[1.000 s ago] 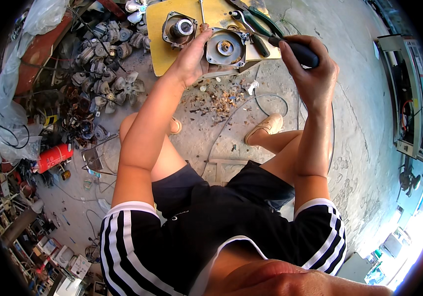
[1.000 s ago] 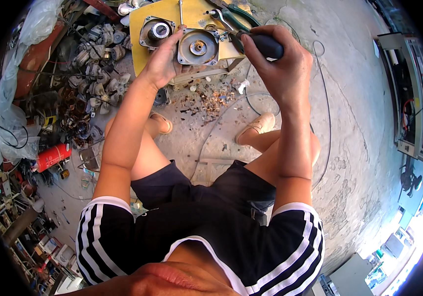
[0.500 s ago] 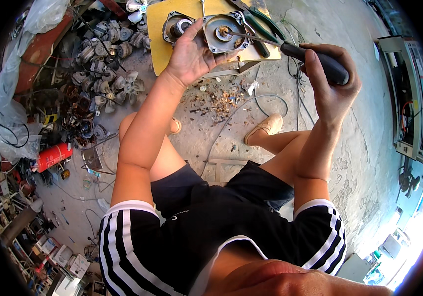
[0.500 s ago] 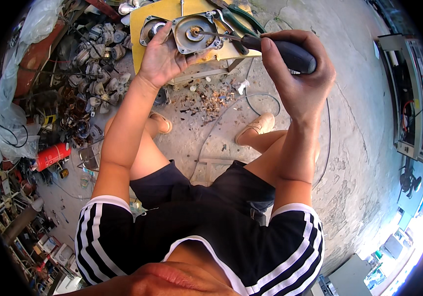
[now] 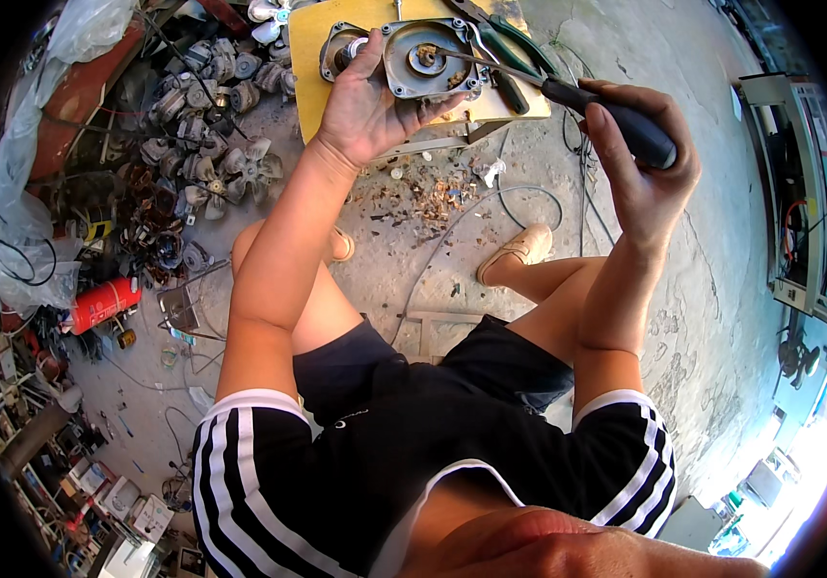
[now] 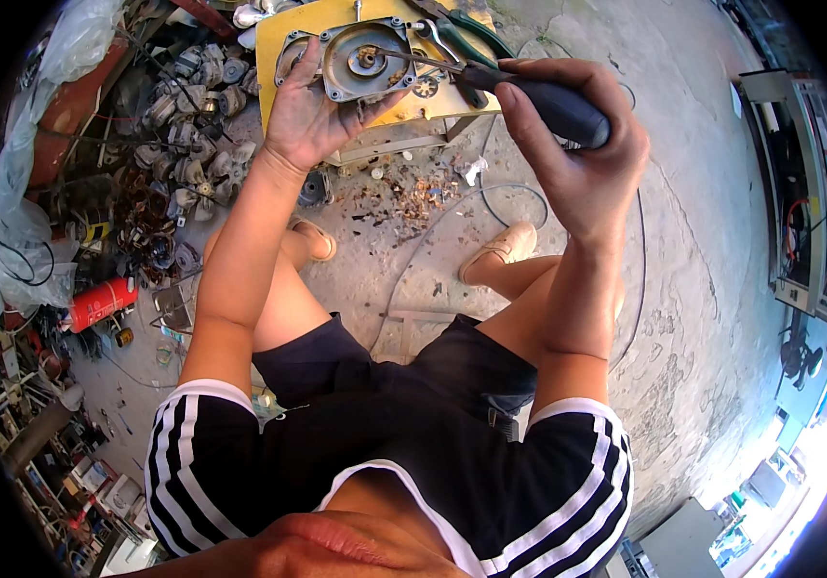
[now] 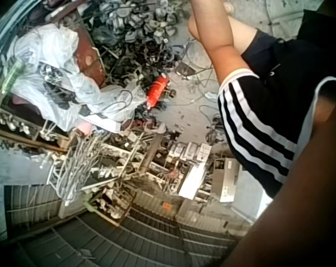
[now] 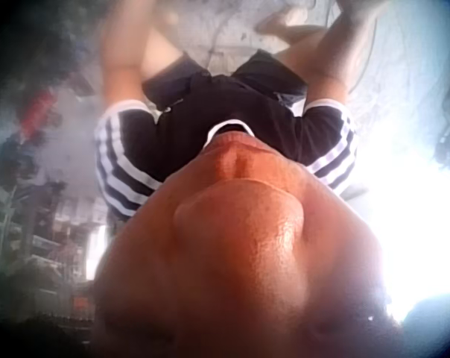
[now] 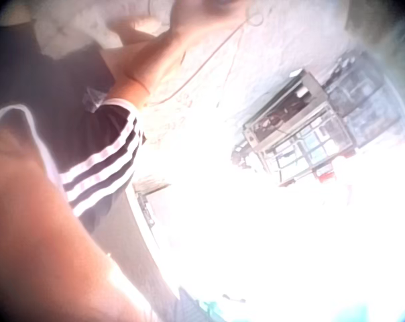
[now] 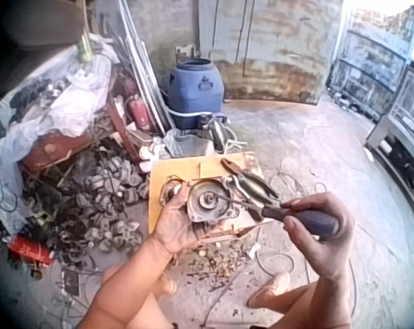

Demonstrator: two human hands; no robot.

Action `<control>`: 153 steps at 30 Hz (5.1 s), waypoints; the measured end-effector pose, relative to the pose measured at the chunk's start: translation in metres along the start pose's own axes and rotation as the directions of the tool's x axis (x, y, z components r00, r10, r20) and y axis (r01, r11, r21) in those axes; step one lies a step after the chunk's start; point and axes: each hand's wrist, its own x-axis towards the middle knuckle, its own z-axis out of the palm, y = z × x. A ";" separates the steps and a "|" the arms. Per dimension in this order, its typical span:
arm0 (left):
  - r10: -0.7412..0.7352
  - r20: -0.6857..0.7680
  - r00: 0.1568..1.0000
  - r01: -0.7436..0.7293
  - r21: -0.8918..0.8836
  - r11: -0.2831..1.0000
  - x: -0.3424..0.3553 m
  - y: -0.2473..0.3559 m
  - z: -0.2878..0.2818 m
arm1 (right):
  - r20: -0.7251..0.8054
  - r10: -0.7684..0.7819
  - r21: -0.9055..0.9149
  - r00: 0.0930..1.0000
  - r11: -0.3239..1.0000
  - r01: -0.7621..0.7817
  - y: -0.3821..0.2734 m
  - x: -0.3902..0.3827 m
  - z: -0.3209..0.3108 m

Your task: The person disassembles and cleans a small metal motor or pump housing using a screwdriver, a pair of pliers, and by hand, removing small metal parts and checking internal components.

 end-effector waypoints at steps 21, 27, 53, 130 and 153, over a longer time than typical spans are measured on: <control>-0.204 -0.199 0.959 0.260 0.320 0.911 -0.004 -0.002 -0.001 | 0.155 0.074 0.129 0.985 0.987 -0.094 0.019 0.012 -0.014; -0.164 -0.247 0.955 0.262 0.444 0.857 -0.002 -0.007 -0.003 | 0.204 0.073 0.154 0.976 0.982 -0.106 0.015 0.011 -0.012; -0.091 -0.205 0.975 0.169 0.409 0.897 -0.004 -0.005 -0.006 | 0.101 -0.110 0.147 0.989 0.985 0.095 0.015 0.007 -0.007; -0.262 -0.459 0.849 0.457 0.389 0.800 -0.033 -0.036 -0.007 | 0.255 0.041 -0.624 0.966 0.770 0.132 0.122 0.025 0.077; -0.359 -0.082 0.930 0.368 0.157 0.917 -0.053 -0.038 -0.015 | -0.406 -0.180 -0.166 0.896 0.979 0.122 0.037 0.010 -0.038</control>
